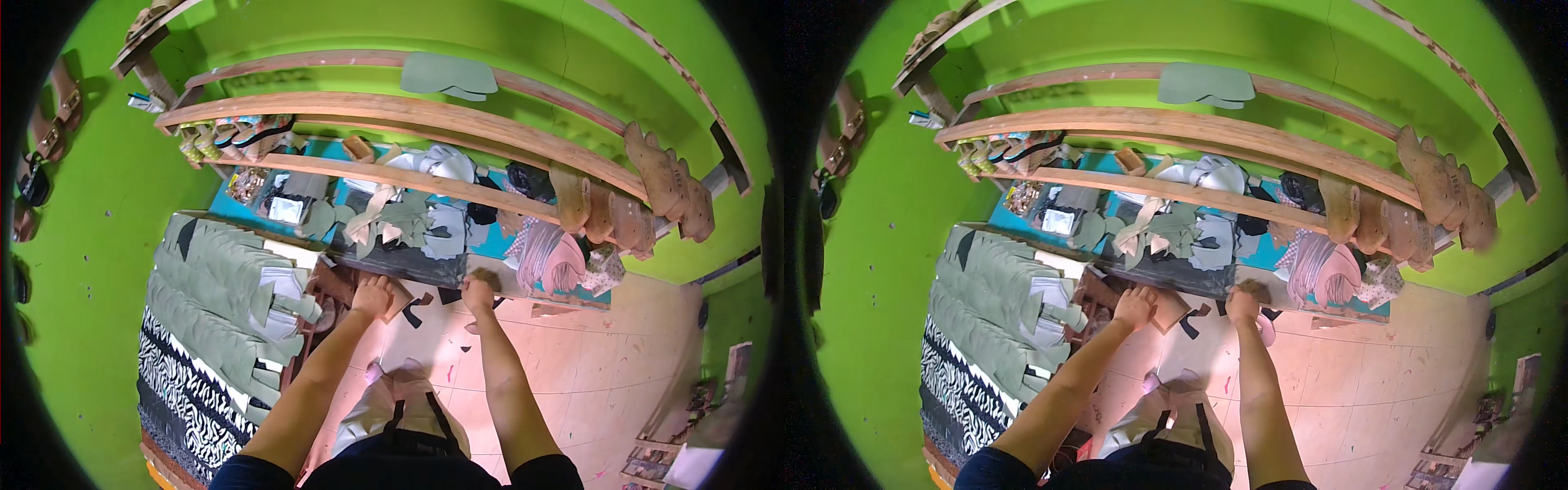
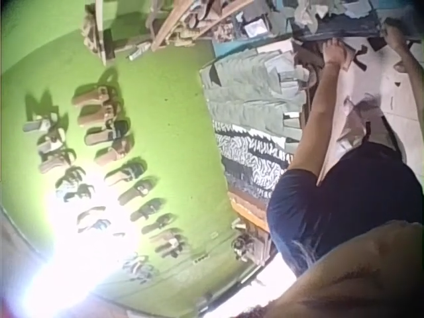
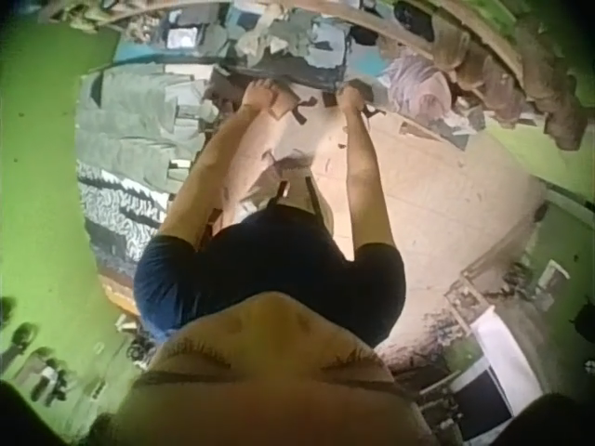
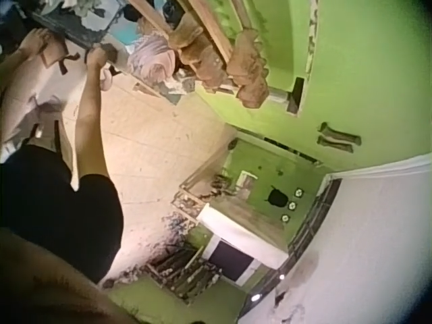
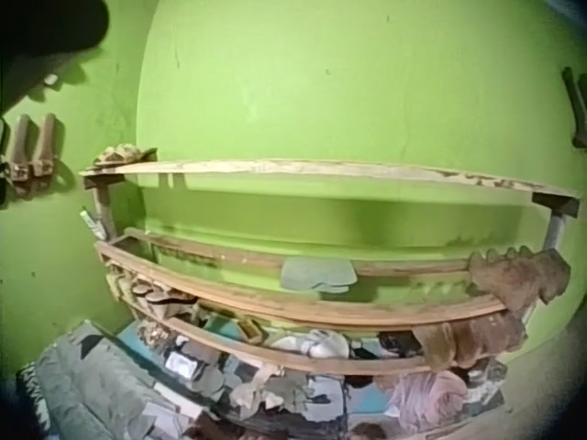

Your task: Inspecting and organizing cut leather and fabric components for shoe manufacturing.

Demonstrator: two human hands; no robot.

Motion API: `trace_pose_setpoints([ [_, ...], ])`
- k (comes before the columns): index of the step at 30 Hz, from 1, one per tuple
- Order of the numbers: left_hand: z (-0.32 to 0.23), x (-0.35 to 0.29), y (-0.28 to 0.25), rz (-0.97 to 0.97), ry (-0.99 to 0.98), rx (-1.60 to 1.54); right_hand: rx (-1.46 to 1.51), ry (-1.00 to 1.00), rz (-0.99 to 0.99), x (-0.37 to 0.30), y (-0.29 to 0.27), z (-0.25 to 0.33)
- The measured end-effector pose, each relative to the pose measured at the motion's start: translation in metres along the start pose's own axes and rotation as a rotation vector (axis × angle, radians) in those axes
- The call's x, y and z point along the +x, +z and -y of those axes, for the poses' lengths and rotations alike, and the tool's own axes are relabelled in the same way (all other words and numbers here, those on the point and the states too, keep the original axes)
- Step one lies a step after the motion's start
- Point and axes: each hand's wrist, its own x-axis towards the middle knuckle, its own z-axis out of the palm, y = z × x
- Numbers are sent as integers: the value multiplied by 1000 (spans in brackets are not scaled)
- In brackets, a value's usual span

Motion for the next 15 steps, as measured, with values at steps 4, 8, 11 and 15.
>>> trace_pose_setpoints([
  [4,-10,35,21,-102,32,-67,52,31,39,28,-1,14],
  [8,-34,81,19,-61,24,-192,258,93,-3,62,20,3],
  [11,-48,108,22,-57,63,-254,420,186,-150,84,35,-3],
  [15,-42,128,34,-83,66,-295,439,152,-164,92,36,19],
])
